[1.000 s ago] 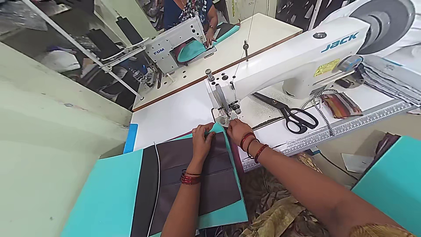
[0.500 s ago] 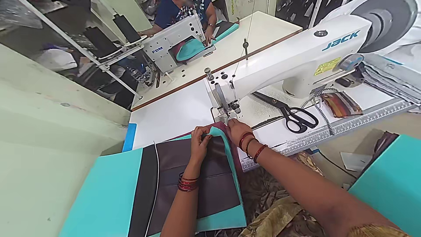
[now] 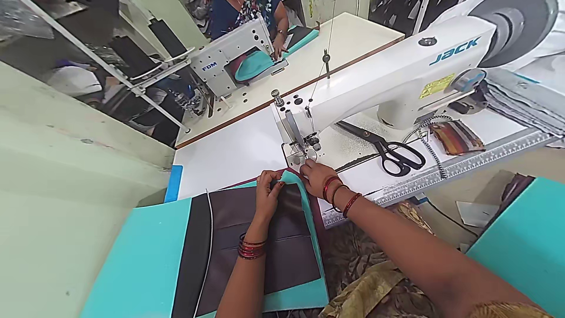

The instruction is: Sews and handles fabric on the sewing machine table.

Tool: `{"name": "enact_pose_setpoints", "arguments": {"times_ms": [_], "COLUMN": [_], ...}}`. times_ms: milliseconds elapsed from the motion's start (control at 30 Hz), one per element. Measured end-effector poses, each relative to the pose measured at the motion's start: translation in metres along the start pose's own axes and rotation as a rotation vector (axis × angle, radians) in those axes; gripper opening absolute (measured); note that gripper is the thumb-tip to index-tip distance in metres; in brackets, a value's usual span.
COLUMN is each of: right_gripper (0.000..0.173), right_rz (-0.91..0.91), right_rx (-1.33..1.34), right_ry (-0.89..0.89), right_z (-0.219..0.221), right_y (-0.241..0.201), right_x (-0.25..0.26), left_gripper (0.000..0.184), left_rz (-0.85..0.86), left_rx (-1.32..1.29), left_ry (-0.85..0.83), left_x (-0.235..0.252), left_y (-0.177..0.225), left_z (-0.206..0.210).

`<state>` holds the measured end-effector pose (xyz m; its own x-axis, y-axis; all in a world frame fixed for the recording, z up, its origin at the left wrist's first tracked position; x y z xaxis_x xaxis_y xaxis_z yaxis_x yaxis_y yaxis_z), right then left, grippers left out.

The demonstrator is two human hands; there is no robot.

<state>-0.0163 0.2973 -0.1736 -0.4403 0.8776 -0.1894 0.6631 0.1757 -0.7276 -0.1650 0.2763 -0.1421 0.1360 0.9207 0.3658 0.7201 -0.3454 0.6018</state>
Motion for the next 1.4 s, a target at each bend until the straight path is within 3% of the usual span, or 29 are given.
{"name": "enact_pose_setpoints", "arguments": {"times_ms": [167, 300, 367, 467, 567, 700, 767, 900, 1067, 1133, 1200, 1400], "right_gripper": [0.037, 0.026, 0.026, 0.031, 0.03, 0.029, 0.026, 0.037, 0.059, 0.06, 0.058, 0.047], "right_rz": [0.177, 0.013, -0.078, 0.041, 0.127, 0.01, -0.064, -0.133, 0.037, 0.07, 0.077, 0.126], "right_rx": [0.147, 0.301, 0.236, 0.123, 0.232, 0.41, 0.408, 0.256, 0.172, 0.162, 0.168, 0.195], "right_ry": [0.188, 0.396, 0.336, 0.19, 0.297, 0.48, 0.508, 0.25, -0.111, -0.16, -0.179, -0.211], "right_z": [-0.017, -0.029, -0.023, -0.012, -0.022, -0.034, -0.033, 0.0, 0.042, 0.046, 0.047, 0.049], "right_y": [0.019, 0.02, 0.012, 0.013, 0.026, 0.032, 0.03, 0.0, -0.012, -0.011, -0.011, -0.016], "right_x": [0.0, -0.012, -0.013, -0.007, -0.006, -0.021, -0.033, -0.065, -0.098, -0.101, -0.101, -0.098], "left_gripper": [0.014, 0.015, 0.014, 0.023, 0.026, 0.017, 0.017, 0.025, 0.03, 0.033, 0.035, 0.036], "left_rz": [-0.015, -0.061, -0.069, -0.051, 0.013, 0.086, 0.122, 0.123, 0.066, 0.092, 0.136, 0.006], "left_rx": [-0.045, -0.031, 0.007, 0.194, 0.404, 0.524, 0.564, 0.618, 0.546, 0.45, 0.412, 0.51], "left_ry": [0.013, -0.007, -0.03, -0.098, -0.1, -0.017, -0.069, -0.126, -0.286, -0.272, -0.152, -0.006], "left_x": [-0.001, -0.003, -0.003, -0.001, -0.003, -0.009, -0.01, -0.007, -0.017, -0.026, -0.036, -0.059], "left_y": [-0.003, -0.009, -0.01, -0.005, 0.012, 0.025, 0.027, 0.036, 0.044, 0.042, 0.032, -0.014], "left_z": [-0.002, 0.001, 0.004, 0.013, 0.018, 0.013, 0.019, 0.019, 0.009, -0.002, -0.02, -0.075]}}
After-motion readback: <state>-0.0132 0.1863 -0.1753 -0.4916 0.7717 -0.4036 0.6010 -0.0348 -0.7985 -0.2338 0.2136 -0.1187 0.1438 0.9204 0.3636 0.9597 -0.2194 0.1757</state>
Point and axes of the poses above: each hand's wrist, its own x-axis towards the middle knuckle, its own z-axis out of the palm, y = z × x, the point moved 10 cm from there along x, towards the middle knuckle, and after that the axes turned 14 degrees about x, right-handed, at the moved point
